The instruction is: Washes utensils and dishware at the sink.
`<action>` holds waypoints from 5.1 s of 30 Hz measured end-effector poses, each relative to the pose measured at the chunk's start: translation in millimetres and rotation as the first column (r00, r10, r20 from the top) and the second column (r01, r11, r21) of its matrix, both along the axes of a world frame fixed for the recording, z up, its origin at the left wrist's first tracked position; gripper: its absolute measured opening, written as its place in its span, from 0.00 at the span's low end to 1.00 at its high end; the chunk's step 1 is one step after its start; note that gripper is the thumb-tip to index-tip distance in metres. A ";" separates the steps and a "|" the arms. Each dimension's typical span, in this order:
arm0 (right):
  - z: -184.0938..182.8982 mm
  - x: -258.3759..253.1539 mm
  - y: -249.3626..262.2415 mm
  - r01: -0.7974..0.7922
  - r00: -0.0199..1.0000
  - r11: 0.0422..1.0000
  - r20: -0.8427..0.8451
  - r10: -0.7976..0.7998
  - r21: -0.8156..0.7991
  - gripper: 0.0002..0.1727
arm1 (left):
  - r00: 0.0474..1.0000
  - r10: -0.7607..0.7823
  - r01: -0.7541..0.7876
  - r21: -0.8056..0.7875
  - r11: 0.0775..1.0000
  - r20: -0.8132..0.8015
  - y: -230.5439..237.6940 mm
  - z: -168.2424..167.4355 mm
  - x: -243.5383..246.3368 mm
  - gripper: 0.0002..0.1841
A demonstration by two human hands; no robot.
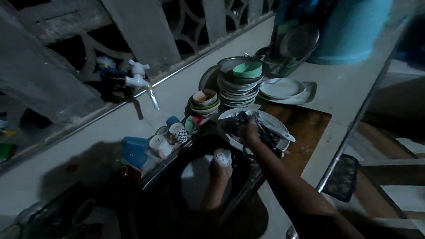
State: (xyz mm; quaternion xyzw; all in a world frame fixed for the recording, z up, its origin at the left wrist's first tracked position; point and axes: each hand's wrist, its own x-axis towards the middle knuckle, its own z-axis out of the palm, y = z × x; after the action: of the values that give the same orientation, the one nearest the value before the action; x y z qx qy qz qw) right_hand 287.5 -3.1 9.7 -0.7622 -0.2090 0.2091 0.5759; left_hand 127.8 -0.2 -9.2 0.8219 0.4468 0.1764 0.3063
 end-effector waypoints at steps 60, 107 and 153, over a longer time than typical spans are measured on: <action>-37.4 -116.7 -31.7 -0.743 0.421 0.491 0.253 0.871 -0.455 0.21 | 0.595 0.594 -0.288 -0.546 0.787 0.542 118.7 5.2 -59.8 0.20; -51.4 -107.0 -47.3 -0.743 0.134 0.435 -0.524 0.841 0.508 0.18 | 0.427 0.473 0.661 -0.623 0.419 0.771 118.7 -9.8 -71.7 0.22; 21.6 67.4 0.3 0.004 0.966 0.880 0.229 0.119 -0.474 0.27 | 0.984 -0.078 0.084 0.032 0.996 -0.161 28.5 -30.4 -2.8 0.25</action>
State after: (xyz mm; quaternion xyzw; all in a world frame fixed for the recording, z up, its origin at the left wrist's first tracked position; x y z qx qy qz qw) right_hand 354.9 -2.9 31.3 -0.8928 -0.2459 0.1724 0.3358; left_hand 125.1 28.2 -39.6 0.8567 0.4324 0.1062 0.2604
